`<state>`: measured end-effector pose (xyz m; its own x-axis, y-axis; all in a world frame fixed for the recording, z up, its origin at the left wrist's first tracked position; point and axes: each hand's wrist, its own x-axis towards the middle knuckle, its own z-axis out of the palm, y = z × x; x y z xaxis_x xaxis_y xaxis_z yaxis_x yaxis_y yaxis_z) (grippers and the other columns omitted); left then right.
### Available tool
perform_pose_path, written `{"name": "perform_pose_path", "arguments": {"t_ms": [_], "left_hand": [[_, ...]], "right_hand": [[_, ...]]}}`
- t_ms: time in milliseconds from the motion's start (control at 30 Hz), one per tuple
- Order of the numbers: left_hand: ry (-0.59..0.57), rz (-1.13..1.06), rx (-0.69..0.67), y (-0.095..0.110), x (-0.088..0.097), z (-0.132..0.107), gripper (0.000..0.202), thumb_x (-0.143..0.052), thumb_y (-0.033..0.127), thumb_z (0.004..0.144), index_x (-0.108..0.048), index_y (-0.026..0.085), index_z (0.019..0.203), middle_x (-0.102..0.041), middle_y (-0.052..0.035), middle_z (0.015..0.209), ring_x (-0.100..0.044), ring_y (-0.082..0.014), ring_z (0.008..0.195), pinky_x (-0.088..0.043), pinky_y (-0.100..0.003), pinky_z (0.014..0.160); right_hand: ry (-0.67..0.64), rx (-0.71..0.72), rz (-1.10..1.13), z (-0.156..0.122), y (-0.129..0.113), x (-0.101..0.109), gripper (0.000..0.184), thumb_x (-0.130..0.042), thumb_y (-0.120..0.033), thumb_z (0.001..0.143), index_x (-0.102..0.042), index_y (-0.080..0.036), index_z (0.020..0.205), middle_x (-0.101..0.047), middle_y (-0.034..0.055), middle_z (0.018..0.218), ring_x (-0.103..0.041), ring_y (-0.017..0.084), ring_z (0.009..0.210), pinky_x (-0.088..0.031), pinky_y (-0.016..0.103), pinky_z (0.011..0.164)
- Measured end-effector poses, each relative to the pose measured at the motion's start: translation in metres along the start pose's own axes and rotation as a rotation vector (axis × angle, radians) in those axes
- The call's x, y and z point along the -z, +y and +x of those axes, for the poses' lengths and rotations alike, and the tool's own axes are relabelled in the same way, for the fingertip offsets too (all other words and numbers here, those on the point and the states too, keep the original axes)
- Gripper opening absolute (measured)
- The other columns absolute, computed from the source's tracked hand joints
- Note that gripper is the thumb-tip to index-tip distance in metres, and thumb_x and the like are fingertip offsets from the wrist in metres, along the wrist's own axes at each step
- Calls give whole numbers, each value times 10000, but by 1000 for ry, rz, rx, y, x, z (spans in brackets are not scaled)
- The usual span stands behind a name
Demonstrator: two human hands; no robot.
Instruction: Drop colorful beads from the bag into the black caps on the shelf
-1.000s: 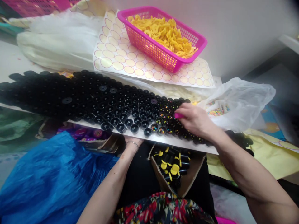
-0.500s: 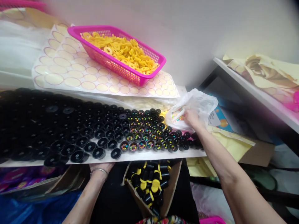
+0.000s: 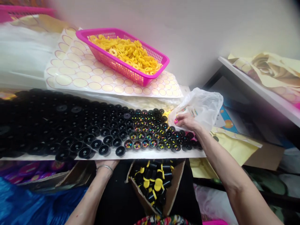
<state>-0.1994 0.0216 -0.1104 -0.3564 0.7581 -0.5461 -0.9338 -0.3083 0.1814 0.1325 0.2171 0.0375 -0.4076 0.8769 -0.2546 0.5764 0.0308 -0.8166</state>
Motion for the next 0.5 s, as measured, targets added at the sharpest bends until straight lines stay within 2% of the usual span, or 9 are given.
{"name": "perform_pose_path", "arguments": {"t_ms": [133,267,333,500], "left_hand": [[20,-41,14,-5,-13,-10,379,-435,485,867,-599,303,1156,-589,-21,1283,-396,-270,1325,-153,-562,1133],[26,-99,32,-7,-13,-11,418,-376,504,884,-591,272,1157,-570,-43,1303,-406,-285,1313,-201,-560,1120],[-4,-93,16,-7,-10,-10,416,-351,482,896,-589,252,1147,-568,-58,1304,-419,-285,1301,-239,-549,1110],[-40,-26,30,-6,1,-8,375,-325,421,903,-609,251,1078,-583,-69,1283,-428,-291,1291,-289,-533,1086]], "right_hand": [[101,-45,362,-7,3,-1,214,-757,-188,441,-662,-161,632,-610,-17,600,-531,113,556,-405,248,551],[176,72,450,-19,-17,-11,250,-813,-192,440,-688,-178,657,-633,5,670,-536,112,572,-412,242,512],[129,119,427,-27,-36,-23,242,-818,-208,470,-703,-189,682,-649,15,716,-543,117,599,-428,245,524],[-117,158,347,-41,-84,-70,253,-799,-216,529,-718,-192,768,-655,-2,720,-555,116,647,-458,258,622]]}}
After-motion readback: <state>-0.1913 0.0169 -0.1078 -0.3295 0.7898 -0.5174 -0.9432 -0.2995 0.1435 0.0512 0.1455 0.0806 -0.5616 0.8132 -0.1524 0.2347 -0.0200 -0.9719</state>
